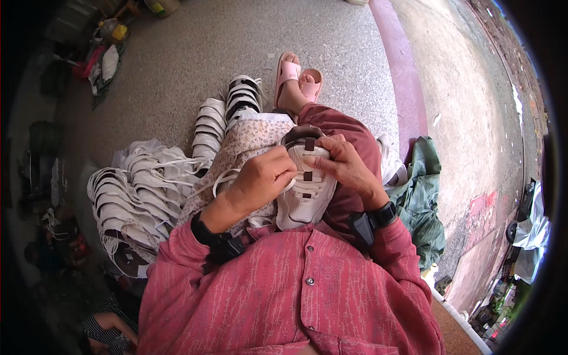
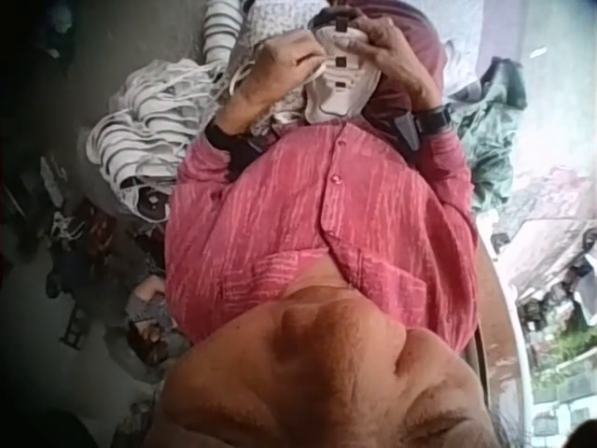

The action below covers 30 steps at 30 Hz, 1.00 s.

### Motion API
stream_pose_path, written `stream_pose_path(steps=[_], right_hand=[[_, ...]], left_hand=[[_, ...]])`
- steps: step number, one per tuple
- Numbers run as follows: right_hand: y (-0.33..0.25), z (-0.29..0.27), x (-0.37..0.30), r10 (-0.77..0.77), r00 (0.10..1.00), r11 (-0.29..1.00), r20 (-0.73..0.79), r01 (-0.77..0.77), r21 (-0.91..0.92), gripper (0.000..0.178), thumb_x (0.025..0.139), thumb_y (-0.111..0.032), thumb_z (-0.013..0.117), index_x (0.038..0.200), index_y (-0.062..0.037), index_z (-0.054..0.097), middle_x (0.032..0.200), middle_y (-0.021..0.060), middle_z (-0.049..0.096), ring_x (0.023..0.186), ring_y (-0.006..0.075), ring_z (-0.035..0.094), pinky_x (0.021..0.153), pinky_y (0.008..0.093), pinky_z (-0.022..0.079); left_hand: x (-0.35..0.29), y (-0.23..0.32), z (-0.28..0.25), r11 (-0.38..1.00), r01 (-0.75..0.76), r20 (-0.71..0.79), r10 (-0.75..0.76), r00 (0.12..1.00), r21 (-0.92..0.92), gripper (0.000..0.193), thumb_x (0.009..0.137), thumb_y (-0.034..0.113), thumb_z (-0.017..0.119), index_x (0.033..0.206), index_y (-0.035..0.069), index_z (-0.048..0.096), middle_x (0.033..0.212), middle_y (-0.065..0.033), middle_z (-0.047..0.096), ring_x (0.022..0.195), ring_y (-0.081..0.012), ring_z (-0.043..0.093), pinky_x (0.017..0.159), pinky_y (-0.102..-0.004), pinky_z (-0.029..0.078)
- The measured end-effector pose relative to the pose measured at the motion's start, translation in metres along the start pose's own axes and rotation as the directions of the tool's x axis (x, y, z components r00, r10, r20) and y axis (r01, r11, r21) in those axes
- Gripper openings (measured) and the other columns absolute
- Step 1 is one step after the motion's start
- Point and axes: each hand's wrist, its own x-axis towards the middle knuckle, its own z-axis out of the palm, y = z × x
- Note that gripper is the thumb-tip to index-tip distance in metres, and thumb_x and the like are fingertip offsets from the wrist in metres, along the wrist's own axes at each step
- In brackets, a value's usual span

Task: The recorder is lacing a white shoe from a large pile of shoes.

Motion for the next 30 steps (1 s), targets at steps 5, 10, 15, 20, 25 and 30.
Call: stream_pose_path(steps=[5, 10, 15, 20, 25, 30], right_hand=[[0.002, 0.002, 0.002, -0.046, 0.999, 0.986, -0.017, 0.048, 0.159, 0.023, 0.09, -0.018, 0.07, 0.101, 0.0016, 0.065, 0.082, 0.0038, 0.057, 0.075, 0.0095, 0.051, 0.064, 0.0275, 0.042], [0.012, 0.005, 0.004, -0.06, 0.998, 0.968, -0.029, 0.066, 0.243, 0.021, 0.089, -0.017, 0.07, 0.095, 0.0024, 0.066, 0.073, -0.0004, 0.058, 0.066, 0.0049, 0.051, 0.056, 0.0252, 0.041], [0.014, 0.005, 0.003, -0.032, 0.999, 0.921, 0.037, 0.015, 0.389, 0.016, 0.092, -0.015, 0.068, 0.1, -0.0016, 0.068, 0.081, -0.0078, 0.062, 0.072, -0.0005, 0.053, 0.061, 0.0184, 0.043], [0.02, 0.002, 0.007, -0.068, 0.997, 0.966, 0.032, 0.058, 0.253, 0.015, 0.092, -0.014, 0.068, 0.101, -0.0022, 0.068, 0.083, -0.0073, 0.063, 0.075, -0.0008, 0.054, 0.063, 0.0188, 0.044], [0.014, 0.004, 0.005, -0.094, 0.995, 0.947, -0.013, 0.094, 0.307, 0.017, 0.089, -0.013, 0.069, 0.094, 0.0029, 0.065, 0.072, -0.0026, 0.057, 0.067, 0.0033, 0.049, 0.059, 0.0231, 0.041], [0.014, -0.023, -0.001, -0.033, 0.977, 0.991, 0.21, 0.005, 0.135, 0.051, 0.079, -0.005, 0.079, 0.125, -0.0006, 0.056, 0.109, 0.0001, 0.057, 0.099, 0.0086, 0.054, 0.085, 0.0247, 0.045]], left_hand=[[0.009, 0.004, -0.006, 0.998, 0.016, 0.111, -0.023, 0.994, 0.058, 0.006, 0.079, 0.004, 0.068, 0.081, 0.001, 0.063, 0.082, -0.0114, 0.058, 0.076, -0.0312, 0.061, 0.067, -0.0387, 0.048], [0.013, 0.008, -0.006, 0.99, 0.002, 0.166, -0.026, 0.986, 0.143, 0.007, 0.08, 0.006, 0.067, 0.08, 0.001, 0.062, 0.083, -0.0122, 0.057, 0.078, -0.0331, 0.06, 0.068, -0.0407, 0.048], [0.006, -0.002, 0.001, 0.958, 0.194, 0.115, -0.173, 0.978, -0.21, 0.006, 0.08, 0.002, 0.07, 0.081, 0.001, 0.064, 0.079, -0.0065, 0.056, 0.068, -0.018, 0.058, 0.062, -0.0305, 0.045], [0.0, -0.002, 0.018, 0.951, 0.219, 0.006, -0.223, 0.975, -0.22, 0.006, 0.08, 0.001, 0.071, 0.081, 0.001, 0.065, 0.077, -0.0031, 0.055, 0.068, -0.0114, 0.054, 0.061, -0.026, 0.043], [-0.002, -0.01, 0.016, 0.942, 0.177, 0.021, -0.178, 0.984, -0.285, 0.006, 0.08, 0.001, 0.072, 0.082, 0.001, 0.066, 0.078, -0.0031, 0.058, 0.07, -0.0118, 0.056, 0.061, -0.0266, 0.044], [-0.003, -0.003, 0.003, 0.964, 0.147, 0.07, -0.135, 0.988, -0.22, 0.007, 0.08, 0.0, 0.072, 0.085, 0.002, 0.068, 0.079, -0.0052, 0.06, 0.072, -0.0155, 0.059, 0.064, -0.0283, 0.046]])
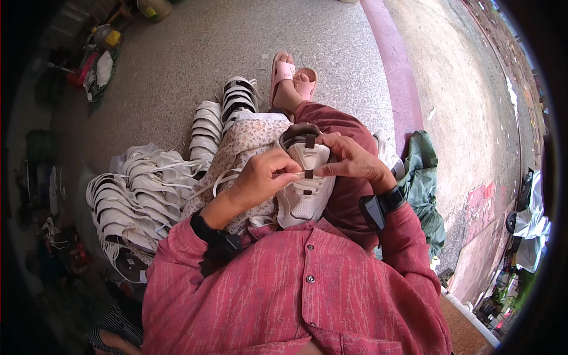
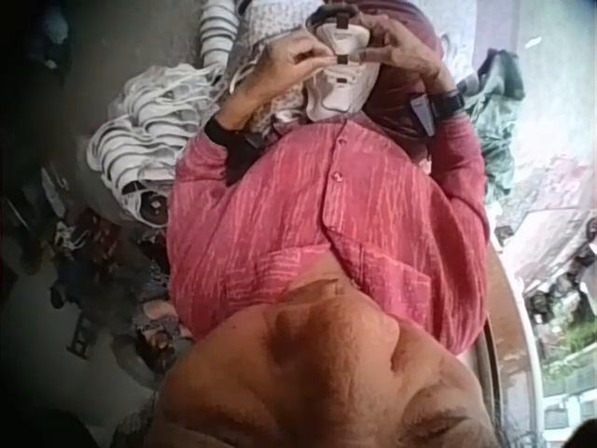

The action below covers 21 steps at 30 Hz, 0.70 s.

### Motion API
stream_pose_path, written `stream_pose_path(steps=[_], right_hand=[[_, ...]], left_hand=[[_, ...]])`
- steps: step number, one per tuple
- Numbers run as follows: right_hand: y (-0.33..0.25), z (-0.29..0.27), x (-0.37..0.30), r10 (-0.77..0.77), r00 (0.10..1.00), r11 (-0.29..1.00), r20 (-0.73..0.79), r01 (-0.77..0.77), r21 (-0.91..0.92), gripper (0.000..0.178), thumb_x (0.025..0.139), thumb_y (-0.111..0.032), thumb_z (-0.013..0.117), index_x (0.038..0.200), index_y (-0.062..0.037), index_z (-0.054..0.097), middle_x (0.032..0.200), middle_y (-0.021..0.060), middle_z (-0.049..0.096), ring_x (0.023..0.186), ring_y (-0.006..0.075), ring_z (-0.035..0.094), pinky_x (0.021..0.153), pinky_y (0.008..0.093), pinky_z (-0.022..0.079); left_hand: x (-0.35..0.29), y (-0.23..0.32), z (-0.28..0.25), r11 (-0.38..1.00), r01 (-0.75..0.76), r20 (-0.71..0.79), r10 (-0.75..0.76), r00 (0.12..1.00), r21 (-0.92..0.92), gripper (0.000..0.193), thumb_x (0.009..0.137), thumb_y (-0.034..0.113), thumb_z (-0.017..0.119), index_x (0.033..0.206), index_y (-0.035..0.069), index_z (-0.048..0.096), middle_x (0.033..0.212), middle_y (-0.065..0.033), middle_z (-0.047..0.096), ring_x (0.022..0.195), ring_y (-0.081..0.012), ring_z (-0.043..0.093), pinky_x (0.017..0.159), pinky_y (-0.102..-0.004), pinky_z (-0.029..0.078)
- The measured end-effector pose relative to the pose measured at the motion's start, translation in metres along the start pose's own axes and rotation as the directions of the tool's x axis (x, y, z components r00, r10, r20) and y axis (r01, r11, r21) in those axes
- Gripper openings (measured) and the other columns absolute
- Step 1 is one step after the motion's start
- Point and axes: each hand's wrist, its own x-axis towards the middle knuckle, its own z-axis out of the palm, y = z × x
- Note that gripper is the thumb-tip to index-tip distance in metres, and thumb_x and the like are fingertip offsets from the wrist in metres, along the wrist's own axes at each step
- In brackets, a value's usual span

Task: The recorder is lacing a white shoe from a large pile of shoes.

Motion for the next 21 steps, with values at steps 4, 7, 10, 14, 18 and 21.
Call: stream_pose_path(steps=[4, 7, 10, 14, 18, 21], right_hand=[[-0.018, -0.003, 0.004, 0.044, 0.994, 0.999, 0.096, -0.042, -0.019, 0.066, 0.074, -0.001, 0.082, 0.132, -0.0007, 0.05, 0.118, 0.0037, 0.051, 0.108, 0.0134, 0.05, 0.092, 0.028, 0.043], [-0.012, -0.001, 0.002, 0.084, 0.994, 0.995, 0.064, -0.087, 0.046, 0.067, 0.074, -0.002, 0.083, 0.132, -0.001, 0.05, 0.117, 0.0045, 0.05, 0.11, 0.0149, 0.048, 0.094, 0.029, 0.041], [0.004, -0.002, 0.0, 0.028, 1.0, 0.999, -0.009, -0.028, -0.016, 0.065, 0.075, -0.004, 0.082, 0.132, -0.0012, 0.05, 0.115, 0.0045, 0.05, 0.109, 0.0151, 0.048, 0.094, 0.0293, 0.041], [-0.001, -0.006, -0.002, -0.037, 0.999, 0.994, 0.011, 0.038, -0.101, 0.054, 0.079, -0.01, 0.076, 0.128, -0.0018, 0.054, 0.109, 0.0076, 0.056, 0.106, 0.0181, 0.048, 0.094, 0.0325, 0.039], [-0.005, 0.001, -0.002, 0.015, 1.0, 0.951, 0.001, -0.015, 0.309, 0.04, 0.083, -0.007, 0.067, 0.122, -0.0015, 0.057, 0.107, 0.007, 0.059, 0.098, 0.0158, 0.055, 0.085, 0.0292, 0.044], [-0.013, 0.023, -0.013, -0.093, 0.864, 0.993, -0.495, 0.115, 0.014, 0.031, 0.085, -0.006, 0.064, 0.116, -0.0017, 0.061, 0.105, 0.0035, 0.061, 0.092, 0.0106, 0.057, 0.078, 0.0251, 0.046]], left_hand=[[-0.004, -0.008, 0.008, 1.0, -0.014, -0.053, 0.015, 0.998, 0.013, 0.008, 0.079, 0.0, 0.072, 0.086, 0.002, 0.068, 0.078, -0.0061, 0.059, 0.072, -0.0179, 0.06, 0.063, -0.0291, 0.046], [-0.002, -0.008, 0.017, 0.996, -0.079, -0.119, 0.084, 0.989, 0.048, 0.01, 0.078, -0.002, 0.072, 0.087, 0.002, 0.067, 0.077, -0.0072, 0.059, 0.07, -0.0194, 0.06, 0.062, -0.0291, 0.046], [-0.001, -0.004, 0.016, 0.995, -0.04, -0.122, 0.052, 0.991, 0.094, 0.01, 0.076, 0.001, 0.074, 0.082, 0.003, 0.067, 0.08, -0.006, 0.059, 0.076, -0.0205, 0.06, 0.068, -0.0333, 0.047], [0.003, 0.002, 0.002, 0.956, -0.121, -0.097, 0.152, 0.984, 0.269, 0.039, 0.07, 0.007, 0.078, 0.105, 0.008, 0.062, 0.109, -0.0085, 0.057, 0.1, -0.0302, 0.059, 0.091, -0.0396, 0.045], [0.02, -0.005, -0.006, 0.985, 0.063, 0.051, -0.055, 0.997, -0.16, 0.066, 0.07, 0.005, 0.076, 0.129, 0.004, 0.045, 0.128, -0.0096, 0.05, 0.121, -0.0224, 0.049, 0.106, -0.0357, 0.035], [0.03, -0.012, -0.014, 0.911, 0.227, 0.258, -0.141, 0.956, -0.345, 0.074, 0.071, 0.005, 0.075, 0.135, 0.002, 0.039, 0.132, -0.0097, 0.049, 0.128, -0.0184, 0.044, 0.109, -0.0329, 0.033]])
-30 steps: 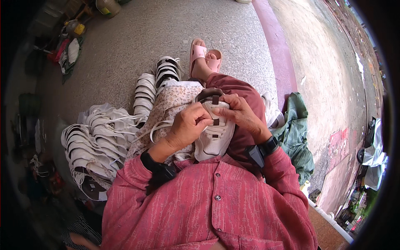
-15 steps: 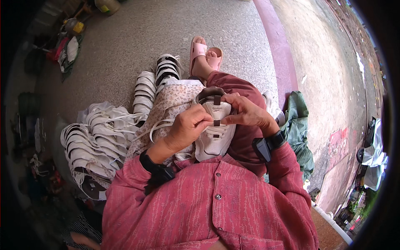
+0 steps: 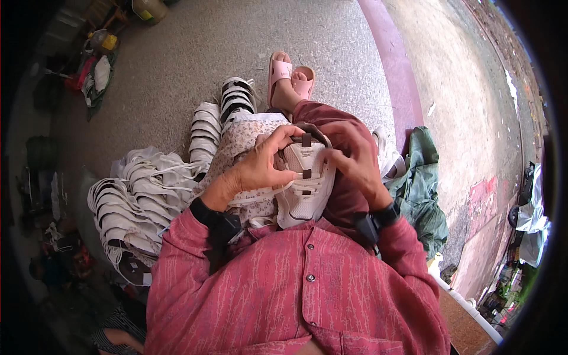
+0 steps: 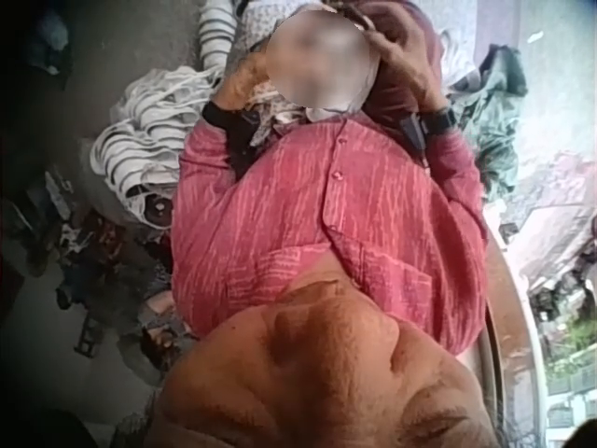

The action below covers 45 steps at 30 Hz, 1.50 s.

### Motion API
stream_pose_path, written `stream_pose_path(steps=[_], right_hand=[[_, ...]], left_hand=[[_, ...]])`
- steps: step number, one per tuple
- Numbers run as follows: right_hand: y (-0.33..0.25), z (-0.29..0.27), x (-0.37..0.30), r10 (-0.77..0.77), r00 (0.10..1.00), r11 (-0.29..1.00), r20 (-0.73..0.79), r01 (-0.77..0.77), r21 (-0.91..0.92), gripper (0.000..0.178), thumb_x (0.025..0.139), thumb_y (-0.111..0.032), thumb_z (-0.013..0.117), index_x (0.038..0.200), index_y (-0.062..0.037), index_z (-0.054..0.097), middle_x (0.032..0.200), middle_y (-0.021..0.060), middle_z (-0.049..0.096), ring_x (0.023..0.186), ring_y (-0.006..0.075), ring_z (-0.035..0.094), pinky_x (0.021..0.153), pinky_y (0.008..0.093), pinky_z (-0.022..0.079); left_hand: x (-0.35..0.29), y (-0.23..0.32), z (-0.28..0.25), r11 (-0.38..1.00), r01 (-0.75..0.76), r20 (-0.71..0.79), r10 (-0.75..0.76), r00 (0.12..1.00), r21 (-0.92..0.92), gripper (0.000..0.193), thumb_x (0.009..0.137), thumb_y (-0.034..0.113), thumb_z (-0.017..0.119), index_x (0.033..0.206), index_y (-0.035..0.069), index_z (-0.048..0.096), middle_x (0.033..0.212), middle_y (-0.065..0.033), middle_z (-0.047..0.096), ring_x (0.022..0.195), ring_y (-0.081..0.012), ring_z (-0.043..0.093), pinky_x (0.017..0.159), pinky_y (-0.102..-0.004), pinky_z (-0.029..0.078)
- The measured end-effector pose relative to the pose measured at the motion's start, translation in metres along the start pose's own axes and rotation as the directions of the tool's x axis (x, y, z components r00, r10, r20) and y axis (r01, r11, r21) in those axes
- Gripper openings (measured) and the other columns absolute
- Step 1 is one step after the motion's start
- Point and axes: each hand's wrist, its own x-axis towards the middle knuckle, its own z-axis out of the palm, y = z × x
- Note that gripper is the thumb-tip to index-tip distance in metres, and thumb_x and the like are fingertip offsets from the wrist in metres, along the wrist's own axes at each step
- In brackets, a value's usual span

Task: The recorder is lacing a white shoe from a large pile of shoes.

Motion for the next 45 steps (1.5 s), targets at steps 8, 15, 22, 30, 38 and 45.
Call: stream_pose_path(steps=[8, 15, 22, 30, 38, 45], right_hand=[[0.003, 0.013, -0.055, 0.15, 0.983, 0.975, 0.109, -0.165, 0.151, 0.024, 0.093, -0.001, 0.063, 0.116, -0.0022, 0.058, 0.09, -0.0015, 0.061, 0.084, 0.0061, 0.058, 0.074, 0.0208, 0.048], [0.008, 0.014, -0.045, 0.167, 0.973, 0.981, 0.161, -0.181, 0.076, 0.026, 0.09, -0.003, 0.067, 0.115, -0.0026, 0.059, 0.088, -0.0021, 0.061, 0.085, 0.0047, 0.058, 0.072, 0.0194, 0.047], [0.014, 0.018, -0.041, -0.024, 0.993, 0.996, 0.114, 0.034, -0.084, 0.016, 0.088, -0.005, 0.07, 0.101, -0.0032, 0.063, 0.083, -0.0002, 0.057, 0.074, 0.0058, 0.053, 0.066, 0.0218, 0.044], [-0.003, -0.028, -0.04, 0.236, 0.89, 0.894, -0.39, -0.041, 0.446, 0.009, 0.097, -0.009, 0.056, 0.099, -0.0005, 0.059, 0.08, -0.0002, 0.056, 0.068, 0.0063, 0.052, 0.059, 0.0196, 0.043], [0.083, -0.323, -0.155, 0.362, 0.777, 0.238, -0.515, 0.457, 0.857, 0.031, 0.099, -0.008, 0.044, 0.069, -0.0105, 0.038, 0.057, -0.0012, 0.028, 0.046, 0.0089, 0.024, 0.045, 0.0254, 0.025], [0.131, -0.263, -0.139, 0.391, 0.755, 0.515, -0.527, 0.295, 0.805, 0.006, 0.098, -0.005, 0.053, 0.102, -0.0018, 0.052, 0.07, 0.0006, 0.044, 0.061, 0.0105, 0.041, 0.058, 0.0253, 0.038]], left_hand=[[0.008, -0.003, -0.007, 0.988, 0.134, 0.138, -0.123, 0.983, -0.076, 0.071, 0.071, 0.006, 0.077, 0.134, -0.002, 0.046, 0.125, -0.0086, 0.055, 0.121, -0.0166, 0.05, 0.102, -0.0279, 0.041], [0.012, -0.011, -0.005, 0.994, 0.109, 0.066, -0.111, 0.992, 0.024, 0.062, 0.068, 0.007, 0.078, 0.123, -0.01, 0.055, 0.103, -0.0124, 0.069, 0.093, -0.0132, 0.063, 0.082, -0.0272, 0.052], [0.014, -0.014, -0.002, 0.984, 0.065, 0.023, -0.07, 0.997, 0.164, 0.057, 0.067, 0.013, 0.078, 0.116, -0.009, 0.058, 0.096, -0.0091, 0.068, 0.088, -0.0117, 0.062, 0.078, -0.0281, 0.052], [0.01, -0.01, -0.01, 0.904, 0.22, 0.185, -0.161, 0.969, -0.366, 0.05, 0.089, 0.01, 0.064, 0.134, -0.002, 0.045, 0.12, -0.0057, 0.06, 0.108, -0.0107, 0.057, 0.091, -0.0244, 0.047], [0.01, -0.023, -0.003, 0.901, 0.118, 0.13, -0.069, 0.989, -0.417, 0.04, 0.097, 0.013, 0.058, 0.132, -0.004, 0.047, 0.123, -0.0088, 0.06, 0.113, -0.0119, 0.055, 0.097, -0.0266, 0.046], [0.006, -0.014, 0.0, 0.99, 0.031, -0.021, -0.034, 0.999, -0.135, 0.042, 0.093, 0.013, 0.064, 0.13, 0.0, 0.049, 0.121, -0.0054, 0.059, 0.111, -0.0125, 0.055, 0.096, -0.0299, 0.045]])
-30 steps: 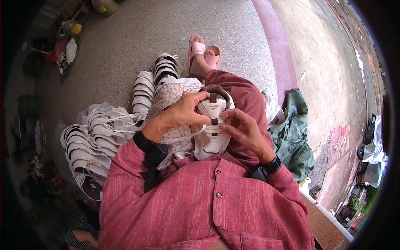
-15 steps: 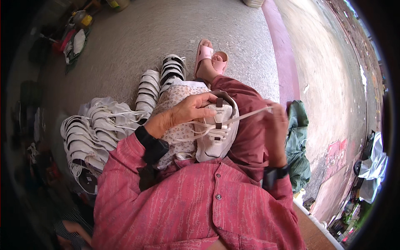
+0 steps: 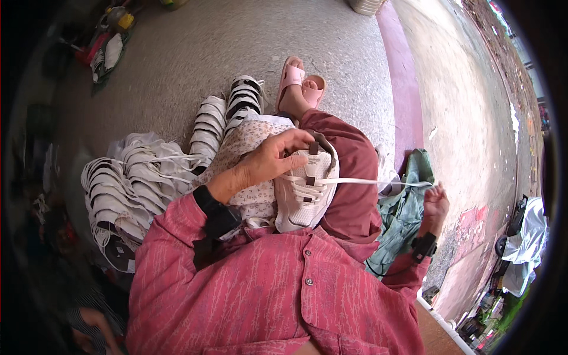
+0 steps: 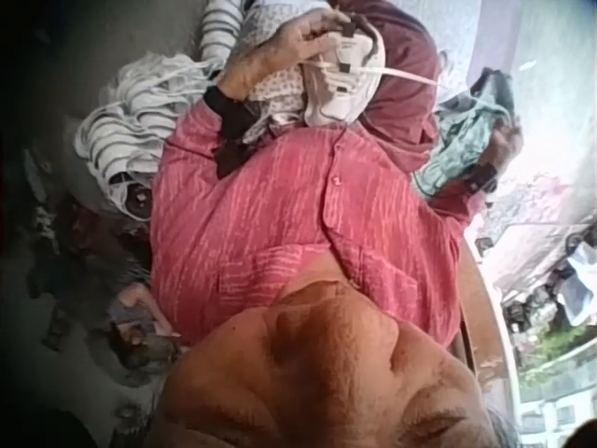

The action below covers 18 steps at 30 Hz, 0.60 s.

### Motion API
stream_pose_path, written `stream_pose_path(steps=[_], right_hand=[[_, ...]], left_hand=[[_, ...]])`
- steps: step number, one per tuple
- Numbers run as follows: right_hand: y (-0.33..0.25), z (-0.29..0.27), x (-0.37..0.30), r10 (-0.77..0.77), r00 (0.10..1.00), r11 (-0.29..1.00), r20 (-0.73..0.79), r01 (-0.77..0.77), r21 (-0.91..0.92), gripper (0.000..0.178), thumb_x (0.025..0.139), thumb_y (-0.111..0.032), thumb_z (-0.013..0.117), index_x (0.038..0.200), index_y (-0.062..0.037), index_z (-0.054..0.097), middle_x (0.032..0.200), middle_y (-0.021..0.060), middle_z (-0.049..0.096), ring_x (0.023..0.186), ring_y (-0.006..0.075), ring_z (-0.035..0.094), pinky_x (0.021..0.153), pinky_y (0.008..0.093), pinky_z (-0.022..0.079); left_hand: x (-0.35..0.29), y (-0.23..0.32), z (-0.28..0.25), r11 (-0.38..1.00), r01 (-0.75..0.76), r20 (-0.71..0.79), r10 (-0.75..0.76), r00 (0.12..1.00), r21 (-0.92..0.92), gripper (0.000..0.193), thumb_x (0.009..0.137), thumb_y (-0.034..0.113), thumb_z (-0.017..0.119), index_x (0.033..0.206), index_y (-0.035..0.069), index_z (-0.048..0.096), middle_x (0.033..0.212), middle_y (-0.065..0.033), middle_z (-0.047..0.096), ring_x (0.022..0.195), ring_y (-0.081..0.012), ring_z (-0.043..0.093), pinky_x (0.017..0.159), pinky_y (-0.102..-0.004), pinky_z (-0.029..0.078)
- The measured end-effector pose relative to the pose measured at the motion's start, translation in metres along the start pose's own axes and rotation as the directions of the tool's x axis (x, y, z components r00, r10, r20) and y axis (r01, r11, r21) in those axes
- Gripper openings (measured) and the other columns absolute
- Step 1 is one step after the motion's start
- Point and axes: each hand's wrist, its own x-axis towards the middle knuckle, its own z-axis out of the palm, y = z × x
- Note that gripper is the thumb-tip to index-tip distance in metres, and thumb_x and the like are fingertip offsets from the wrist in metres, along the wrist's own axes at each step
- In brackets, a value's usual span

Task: The recorder is lacing a white shoe from a large pile of shoes.

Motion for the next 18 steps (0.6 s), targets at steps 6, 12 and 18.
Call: stream_pose_path(steps=[6, 12, 18], right_hand=[[0.1, 0.123, -0.051, -0.028, 1.0, 0.834, 0.002, 0.024, -0.552, 0.033, 0.094, -0.006, 0.061, 0.126, 0.0025, 0.055, 0.088, 0.0036, 0.061, 0.069, 0.0099, 0.057, 0.062, 0.0241, 0.049], [0.152, 0.211, -0.092, 0.268, 0.922, 0.659, 0.279, 0.035, -0.751, 0.018, 0.093, -0.007, 0.064, 0.109, 0.0017, 0.066, 0.086, 0.007, 0.07, 0.07, 0.0104, 0.064, 0.066, 0.0226, 0.051], [0.164, 0.205, -0.104, 0.506, 0.798, 0.511, 0.326, 0.027, -0.859, 0.011, 0.093, -0.008, 0.065, 0.101, -0.0016, 0.068, 0.08, -0.0012, 0.065, 0.068, 0.0055, 0.058, 0.062, 0.0203, 0.048]], left_hand=[[-0.005, 0.042, 0.017, 0.527, -0.418, 0.023, 0.602, 0.798, 0.74, 0.031, 0.08, 0.008, 0.072, 0.109, 0.005, 0.063, 0.105, -0.011, 0.062, 0.099, -0.0258, 0.06, 0.085, -0.034, 0.048], [0.013, 0.02, 0.035, 0.812, -0.203, 0.014, 0.233, 0.972, 0.548, 0.011, 0.084, 0.001, 0.068, 0.094, 0.0, 0.064, 0.085, -0.0087, 0.059, 0.076, -0.0183, 0.061, 0.068, -0.0299, 0.049], [0.026, 0.024, 0.026, 0.905, -0.068, 0.074, 0.041, 0.996, 0.419, 0.01, 0.08, 0.003, 0.071, 0.088, 0.0, 0.066, 0.083, -0.0038, 0.057, 0.075, -0.0131, 0.057, 0.066, -0.0261, 0.045]])
